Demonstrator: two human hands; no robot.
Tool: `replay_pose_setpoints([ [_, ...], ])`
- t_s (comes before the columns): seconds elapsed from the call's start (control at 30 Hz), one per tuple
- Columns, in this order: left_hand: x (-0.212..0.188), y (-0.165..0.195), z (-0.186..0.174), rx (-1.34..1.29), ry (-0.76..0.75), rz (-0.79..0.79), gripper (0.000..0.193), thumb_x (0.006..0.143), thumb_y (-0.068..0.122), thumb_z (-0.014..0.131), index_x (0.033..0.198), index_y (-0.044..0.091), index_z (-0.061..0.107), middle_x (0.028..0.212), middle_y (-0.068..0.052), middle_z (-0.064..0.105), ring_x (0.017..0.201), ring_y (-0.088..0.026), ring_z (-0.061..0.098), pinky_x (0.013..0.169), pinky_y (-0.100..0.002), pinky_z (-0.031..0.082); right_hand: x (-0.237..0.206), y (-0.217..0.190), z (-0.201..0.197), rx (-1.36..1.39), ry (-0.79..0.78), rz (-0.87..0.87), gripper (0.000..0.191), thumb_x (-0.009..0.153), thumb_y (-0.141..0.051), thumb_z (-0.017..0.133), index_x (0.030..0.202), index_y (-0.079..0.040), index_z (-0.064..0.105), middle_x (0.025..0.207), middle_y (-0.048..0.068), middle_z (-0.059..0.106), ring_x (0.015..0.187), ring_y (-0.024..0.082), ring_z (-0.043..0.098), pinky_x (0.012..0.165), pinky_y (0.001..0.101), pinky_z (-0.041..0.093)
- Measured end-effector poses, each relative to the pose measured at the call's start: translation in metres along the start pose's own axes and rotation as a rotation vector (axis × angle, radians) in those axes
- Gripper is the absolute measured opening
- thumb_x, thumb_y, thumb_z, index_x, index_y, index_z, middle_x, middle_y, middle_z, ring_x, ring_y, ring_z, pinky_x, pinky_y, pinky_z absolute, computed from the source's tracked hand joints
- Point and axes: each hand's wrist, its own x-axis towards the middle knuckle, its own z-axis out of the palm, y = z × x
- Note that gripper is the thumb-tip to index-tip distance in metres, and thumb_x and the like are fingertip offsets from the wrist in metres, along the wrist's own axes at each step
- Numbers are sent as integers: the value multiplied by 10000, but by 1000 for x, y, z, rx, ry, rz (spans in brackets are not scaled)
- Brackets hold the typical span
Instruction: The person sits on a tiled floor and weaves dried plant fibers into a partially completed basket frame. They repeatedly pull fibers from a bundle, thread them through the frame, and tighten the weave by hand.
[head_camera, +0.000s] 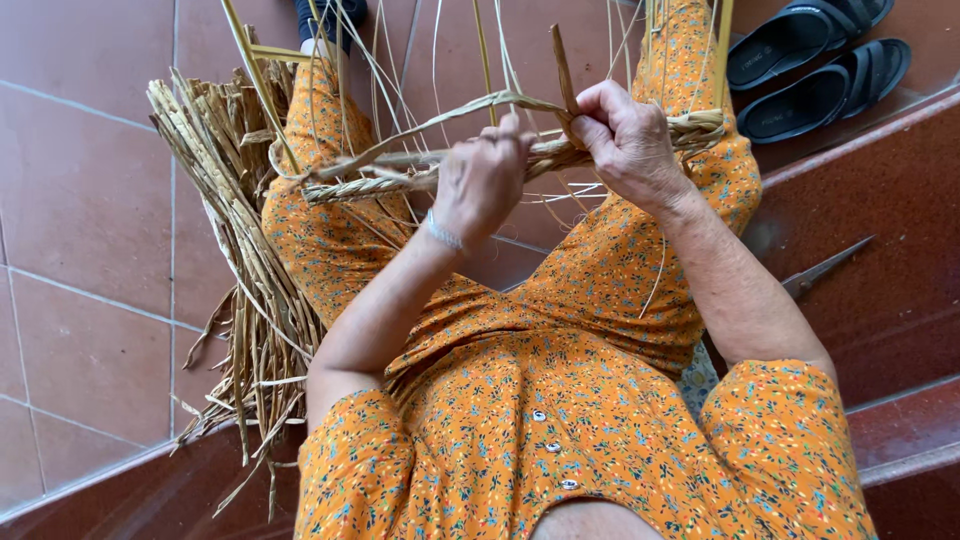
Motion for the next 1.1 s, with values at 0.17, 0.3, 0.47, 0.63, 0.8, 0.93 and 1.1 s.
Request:
replay_pose_setpoints([
  [0.17,42,-19,19,-425,266,27,346,1011,251,687,1215,-6,578,794,-100,698,616,-189,668,548,-302,555,-3,2,4,-69,71,-69,78,1036,-34,724,1086,-19,665,906,94,745,813,146,736,700,307,596],
  [0.3,21,-26,27,-1356,340,-43,153,1059,164,656,1061,21,602,886,-139,690,725,-208,694,628,-346,601,-3,0,7,29,56,-41,63,1044,-36,721,1089,-37,677,933,71,749,844,138,749,718,286,621],
  [0.47,-39,-3,0,-2046,-34,-310,197,1014,198,530,954,35,623,994,-215,755,993,-290,766,935,-459,635,0,-3,11,-163,147,-262,108,961,-2,771,1051,-41,727,941,82,678,808,199,701,692,339,568],
  [0.63,-76,23,-52,-969,252,274,155,971,-28,672,1118,6,708,1306,-258,664,1262,-273,665,1096,-411,562,4,0,22,-431,162,-365,112,926,-42,819,955,-59,713,849,60,581,788,240,659,686,385,536],
  [0.8,-60,-2,-105,-883,718,294,219,1085,-1,643,1246,133,711,1526,-105,516,1379,-216,525,1176,-401,485,6,0,19,-340,64,-356,120,906,-30,811,943,-78,708,871,58,607,827,232,662,730,376,550],
  [0.93,-35,-25,-117,-810,590,61,509,1018,120,761,1449,126,491,1490,-110,560,1259,-224,609,1016,-400,528,8,-10,2,-263,-74,-424,123,902,-34,789,993,-98,737,900,52,652,853,250,651,749,384,545],
  [1.1,-17,-29,-57,-25,269,227,739,766,301,927,1373,81,568,1334,-105,553,1213,-313,513,1012,-483,413,6,-24,2,-327,-91,-371,161,871,-144,813,987,-75,726,857,67,661,807,267,645,722,406,538],
])
